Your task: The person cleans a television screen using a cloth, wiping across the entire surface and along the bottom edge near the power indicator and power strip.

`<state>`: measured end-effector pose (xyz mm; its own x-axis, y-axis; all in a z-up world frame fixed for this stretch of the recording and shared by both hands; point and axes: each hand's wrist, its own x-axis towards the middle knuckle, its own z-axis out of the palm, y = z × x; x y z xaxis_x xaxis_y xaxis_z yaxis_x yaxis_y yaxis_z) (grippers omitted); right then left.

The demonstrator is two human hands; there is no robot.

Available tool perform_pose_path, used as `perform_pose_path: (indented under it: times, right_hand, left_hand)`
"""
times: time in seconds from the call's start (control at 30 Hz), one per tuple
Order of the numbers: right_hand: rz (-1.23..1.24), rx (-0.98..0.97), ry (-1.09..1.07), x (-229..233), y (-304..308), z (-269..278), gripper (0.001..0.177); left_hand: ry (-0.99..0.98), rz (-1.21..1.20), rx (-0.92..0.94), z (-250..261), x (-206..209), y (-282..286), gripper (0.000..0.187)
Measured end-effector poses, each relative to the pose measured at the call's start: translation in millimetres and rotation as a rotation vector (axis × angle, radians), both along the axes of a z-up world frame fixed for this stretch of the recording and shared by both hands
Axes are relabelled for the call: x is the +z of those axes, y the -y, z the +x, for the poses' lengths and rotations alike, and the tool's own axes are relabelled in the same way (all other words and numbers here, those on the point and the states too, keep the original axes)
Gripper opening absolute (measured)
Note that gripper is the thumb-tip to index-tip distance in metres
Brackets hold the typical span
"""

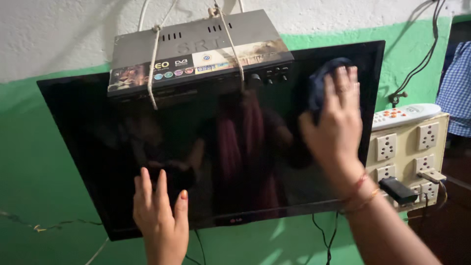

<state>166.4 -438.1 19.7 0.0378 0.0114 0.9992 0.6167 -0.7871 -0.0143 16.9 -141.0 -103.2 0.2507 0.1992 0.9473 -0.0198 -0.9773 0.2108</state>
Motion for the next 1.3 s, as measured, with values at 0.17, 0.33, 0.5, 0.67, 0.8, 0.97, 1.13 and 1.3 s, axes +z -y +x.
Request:
perform_pose_path:
  times: [0.17,0.33,0.5,0.67,0.8,0.97,1.13,1.3]
  right_hand:
    - [-0.148,0.141,0.015,-9,-59,-31,0.075]
    - [-0.508,0.270,0.116,-35,-91,-58,0.051]
    - [-0.579,0.232,0.149,-12,-54,-40,0.052]
    - [-0.345,0.161,0.067,23,18,-12,0.076]
    - [-0.181,0.054,0.047,22,52,3,0.072]
    - [-0.154,0.048,0.005,-5,63,10,0.075]
    - [-0.144,0.090,-0.060,-70,65,6,0.076]
    - [-0.191,0.124,-0.125,-151,64,-4,0.080]
  left_hand:
    - [-0.053,0.058,0.046,7,5,16,0.067]
    - [-0.063,0.128,-0.022,14,26,45,0.065]
    - [-0.071,0.231,-0.068,24,37,63,0.063]
    - [-0.066,0.219,-0.099,34,33,76,0.063]
    - [-0.071,0.296,-0.096,41,29,89,0.063]
    - [-0.116,0.336,-0.144,46,27,105,0.065]
    - [-0.125,0.321,-0.161,50,19,116,0.066]
    - [-0.162,0.322,-0.170,50,7,119,0.067]
